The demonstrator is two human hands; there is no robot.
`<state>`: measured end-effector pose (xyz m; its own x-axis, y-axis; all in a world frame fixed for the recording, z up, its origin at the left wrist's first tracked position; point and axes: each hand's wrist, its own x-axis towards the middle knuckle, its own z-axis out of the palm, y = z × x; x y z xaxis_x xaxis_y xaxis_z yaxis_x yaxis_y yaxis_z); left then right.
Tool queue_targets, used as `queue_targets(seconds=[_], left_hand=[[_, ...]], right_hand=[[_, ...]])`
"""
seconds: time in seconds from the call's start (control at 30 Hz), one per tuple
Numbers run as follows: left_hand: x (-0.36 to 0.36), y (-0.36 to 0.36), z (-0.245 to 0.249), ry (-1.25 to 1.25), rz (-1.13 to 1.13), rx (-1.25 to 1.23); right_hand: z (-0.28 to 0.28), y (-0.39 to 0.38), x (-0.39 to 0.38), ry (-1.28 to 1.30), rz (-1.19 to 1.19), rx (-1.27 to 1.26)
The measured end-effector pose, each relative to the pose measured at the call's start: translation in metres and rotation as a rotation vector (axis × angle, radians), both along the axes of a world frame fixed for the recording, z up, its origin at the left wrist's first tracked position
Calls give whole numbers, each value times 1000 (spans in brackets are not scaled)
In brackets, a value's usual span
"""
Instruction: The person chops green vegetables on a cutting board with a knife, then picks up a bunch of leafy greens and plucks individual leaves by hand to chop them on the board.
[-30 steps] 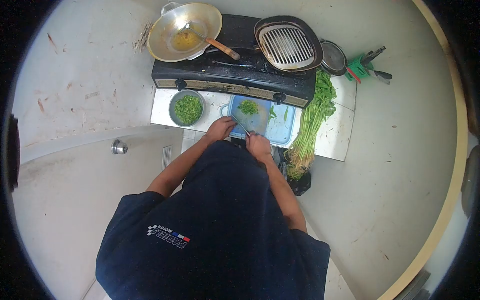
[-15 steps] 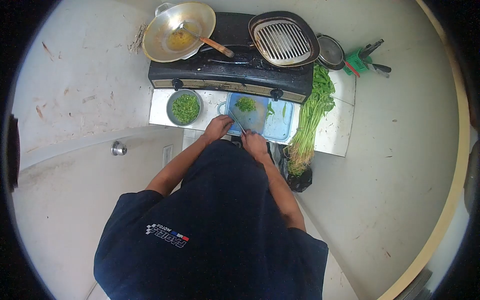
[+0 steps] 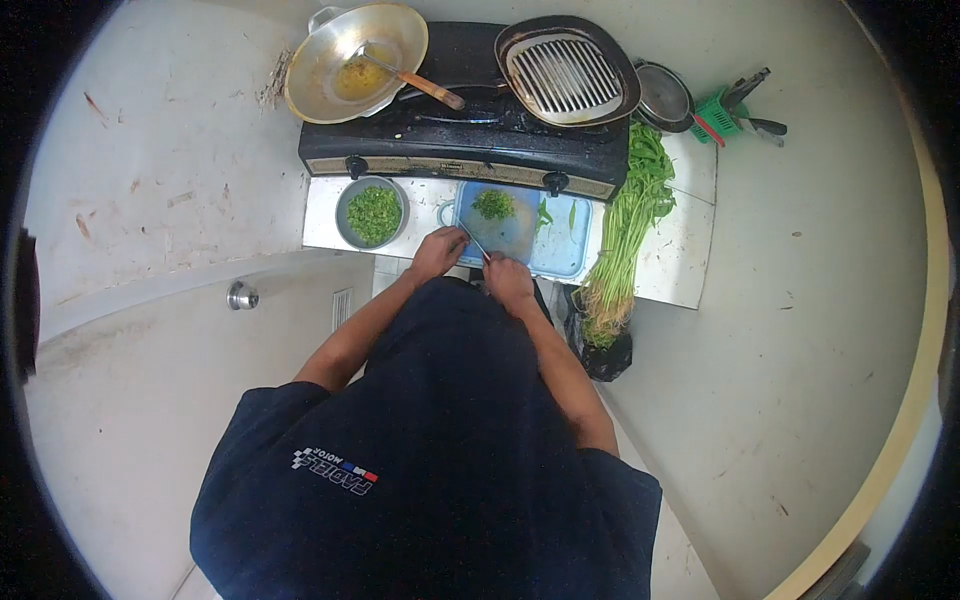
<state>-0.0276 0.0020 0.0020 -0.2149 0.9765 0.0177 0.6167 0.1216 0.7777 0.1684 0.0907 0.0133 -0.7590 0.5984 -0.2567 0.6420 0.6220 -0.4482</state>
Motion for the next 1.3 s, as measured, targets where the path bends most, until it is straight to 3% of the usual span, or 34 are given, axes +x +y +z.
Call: queue_targets(seconds=[0.43,0.83,1.3], left_hand=[[4,2,-1,35,30,-10],[17,4,15,315,50,27],[27,-2,13,214,111,-78]], right_hand=[[3,3,5,-9,0,-67],[0,-4,-8,-72,55,-3],[5,10,20,-75,183,24]])
